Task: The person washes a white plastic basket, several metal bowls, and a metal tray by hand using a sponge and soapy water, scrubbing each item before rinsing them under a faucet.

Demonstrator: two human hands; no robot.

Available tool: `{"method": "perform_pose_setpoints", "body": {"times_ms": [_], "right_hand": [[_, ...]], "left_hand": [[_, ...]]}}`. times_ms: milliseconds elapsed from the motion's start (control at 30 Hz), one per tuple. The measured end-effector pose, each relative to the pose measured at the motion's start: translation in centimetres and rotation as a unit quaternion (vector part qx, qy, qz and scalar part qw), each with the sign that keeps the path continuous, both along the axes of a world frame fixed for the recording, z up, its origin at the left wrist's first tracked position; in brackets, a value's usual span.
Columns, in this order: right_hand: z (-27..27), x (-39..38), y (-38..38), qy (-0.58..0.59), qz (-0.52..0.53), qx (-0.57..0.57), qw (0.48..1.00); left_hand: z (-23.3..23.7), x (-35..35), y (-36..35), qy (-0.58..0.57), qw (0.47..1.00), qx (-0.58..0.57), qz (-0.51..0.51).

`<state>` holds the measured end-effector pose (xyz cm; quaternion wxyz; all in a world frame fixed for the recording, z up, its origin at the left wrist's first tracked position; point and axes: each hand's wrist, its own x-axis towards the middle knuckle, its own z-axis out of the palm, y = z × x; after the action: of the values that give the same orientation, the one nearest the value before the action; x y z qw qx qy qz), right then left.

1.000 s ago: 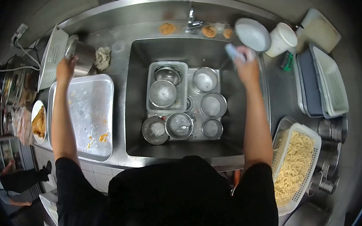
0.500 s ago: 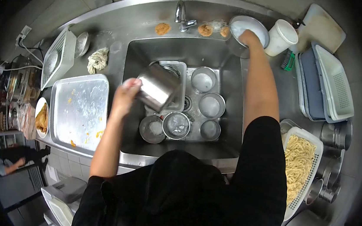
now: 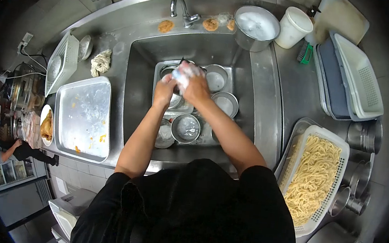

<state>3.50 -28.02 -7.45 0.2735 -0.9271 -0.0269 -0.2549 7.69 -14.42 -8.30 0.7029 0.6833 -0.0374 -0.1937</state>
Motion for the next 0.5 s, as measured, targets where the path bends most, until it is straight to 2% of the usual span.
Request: {"method": "perform_pose_setpoints", "body": {"times_ms": [33, 67, 100, 133, 167, 200, 233, 267, 333, 367, 400, 433, 467, 500], "right_hand": [[0.8, 1.0, -0.5, -0.035, -0.009, 0.018, 0.999], [1.8, 1.5, -1.8, 0.153, -0.02, 0.095, 0.983], [4.0, 2.9, -3.1, 0.309, -0.045, 0.115, 0.943], [5.4, 3.9, -3.9, 0.454, -0.066, 0.13, 0.879], [4.7, 3.3, -3.0, 0.451, -0.066, 0.129, 0.88], [3.2, 2.2, -1.0, 0.295, -0.06, 0.066, 0.951], [2.0, 0.8, 0.8, 0.132, -0.05, 0.0, 0.99], [1.6, -0.7, 2.3, 0.051, -0.003, -0.065, 0.997], [3.0, -1.3, 2.5, -0.036, 0.034, -0.057, 0.997], [3.6, -0.8, 1.7, 0.093, 0.019, 0.034, 0.995], [4.3, 0.5, 0.1, 0.22, 0.003, 0.124, 0.968], [5.8, 1.9, -1.7, 0.353, -0.003, 0.238, 0.905], [0.8, 3.5, -4.3, 0.345, 0.063, 0.337, 0.874], [1.8, 2.4, -4.3, 0.343, 0.033, 0.525, 0.778]], "left_hand": [[1.1, -0.9, 0.4, 0.01, 0.999, 0.043, -0.009], [2.2, -1.9, 0.8, 0.011, 0.999, 0.048, -0.013], [3.4, -2.8, 0.9, 0.011, 0.999, 0.043, -0.011], [4.0, -3.3, 0.9, 0.01, 0.999, 0.035, -0.008], [4.3, -3.3, 0.9, 0.029, 0.999, 0.012, -0.007], [3.9, -2.8, 1.1, 0.024, 1.0, 0.008, -0.004], [2.6, -2.3, 1.6, -0.001, 0.999, 0.054, -0.006], [1.9, -2.0, 2.2, -0.025, 0.995, 0.101, -0.009], [3.4, -2.8, 3.3, -0.011, 0.995, 0.103, -0.01], [3.8, -3.2, 3.8, 0.017, 0.999, 0.043, 0.001], [4.0, -3.5, 4.4, 0.045, 0.999, -0.017, 0.012], [3.3, -3.7, 5.1, 0.064, 0.992, -0.107, 0.03], [3.0, -3.8, 5.4, 0.063, 0.992, -0.105, 0.03], [2.8, -3.9, 5.6, 0.088, 0.973, -0.199, 0.077]]}}
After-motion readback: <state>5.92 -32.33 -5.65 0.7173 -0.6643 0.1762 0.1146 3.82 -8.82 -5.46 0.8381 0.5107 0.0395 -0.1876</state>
